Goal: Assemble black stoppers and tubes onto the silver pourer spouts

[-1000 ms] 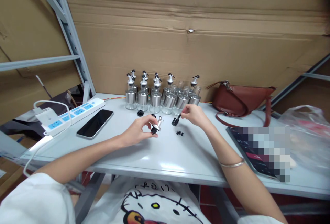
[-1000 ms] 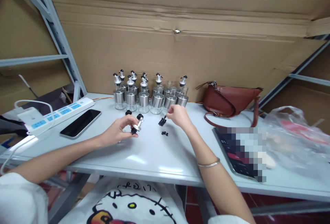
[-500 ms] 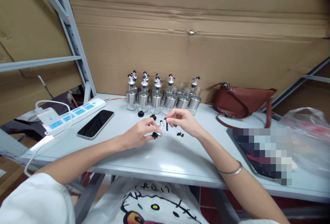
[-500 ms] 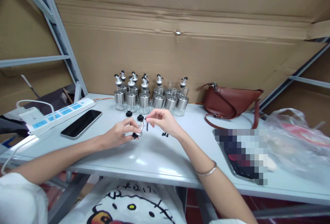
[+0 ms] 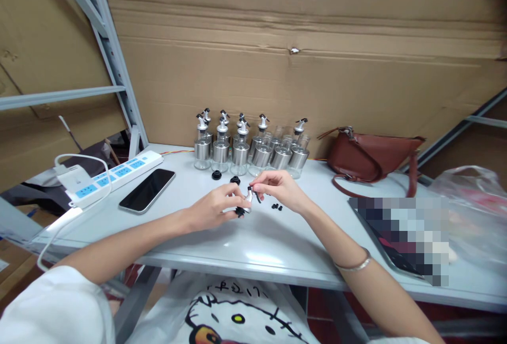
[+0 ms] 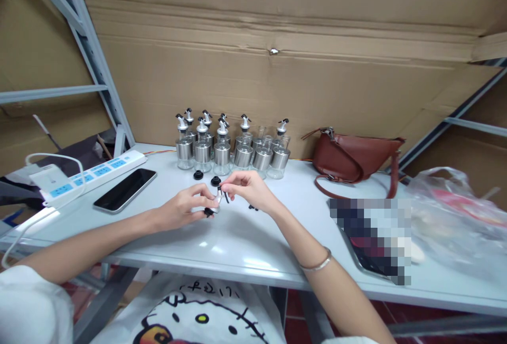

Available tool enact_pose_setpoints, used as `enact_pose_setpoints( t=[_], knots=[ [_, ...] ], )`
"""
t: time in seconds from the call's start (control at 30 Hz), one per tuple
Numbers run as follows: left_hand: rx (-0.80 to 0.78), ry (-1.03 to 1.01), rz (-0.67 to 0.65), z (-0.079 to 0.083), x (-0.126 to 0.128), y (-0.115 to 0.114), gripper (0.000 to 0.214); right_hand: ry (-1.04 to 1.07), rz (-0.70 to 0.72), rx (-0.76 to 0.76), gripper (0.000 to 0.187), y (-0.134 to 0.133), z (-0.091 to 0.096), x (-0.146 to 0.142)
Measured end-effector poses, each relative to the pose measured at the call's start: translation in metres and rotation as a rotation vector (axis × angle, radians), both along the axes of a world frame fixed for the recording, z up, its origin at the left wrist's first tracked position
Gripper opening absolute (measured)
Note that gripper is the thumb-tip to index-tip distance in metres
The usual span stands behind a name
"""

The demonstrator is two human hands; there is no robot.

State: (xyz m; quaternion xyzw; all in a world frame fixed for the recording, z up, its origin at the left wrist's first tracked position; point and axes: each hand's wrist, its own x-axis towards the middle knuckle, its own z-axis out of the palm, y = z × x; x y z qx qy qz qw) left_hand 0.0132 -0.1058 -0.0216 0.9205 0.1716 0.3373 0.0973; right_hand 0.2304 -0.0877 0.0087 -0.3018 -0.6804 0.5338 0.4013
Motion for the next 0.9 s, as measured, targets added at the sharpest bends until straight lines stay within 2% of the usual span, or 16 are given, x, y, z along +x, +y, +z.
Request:
enact_pose_setpoints(
  t=[0.17,0.37,0.7,0.9],
  knots=[
    [-0.031,-0.06,-0.011,0.0027,0.0012,-0.0018,0.015,0.007,0.138,-0.147,0.024,0.0018,0.0018,0.0065],
    [-0.04,-0.104,-0.1,0.0061,0.0006,-0.0004,0.018,0.067,0.227,-0.208,0.027,0.0066,-0.0046,0.0086],
    [-0.049,-0.125,-0.13,0.0087,0.0005,-0.0011,0.019,0.064,0.199,-0.213,0.026,0.0006,0.0038,0.0073],
    [-0.084,-0.101,-0.101,0.0058,0.0001,0.0005,0.02,0.073,0.18,-0.247,0.027,0.0008,0.0029,0.0069]
  ],
)
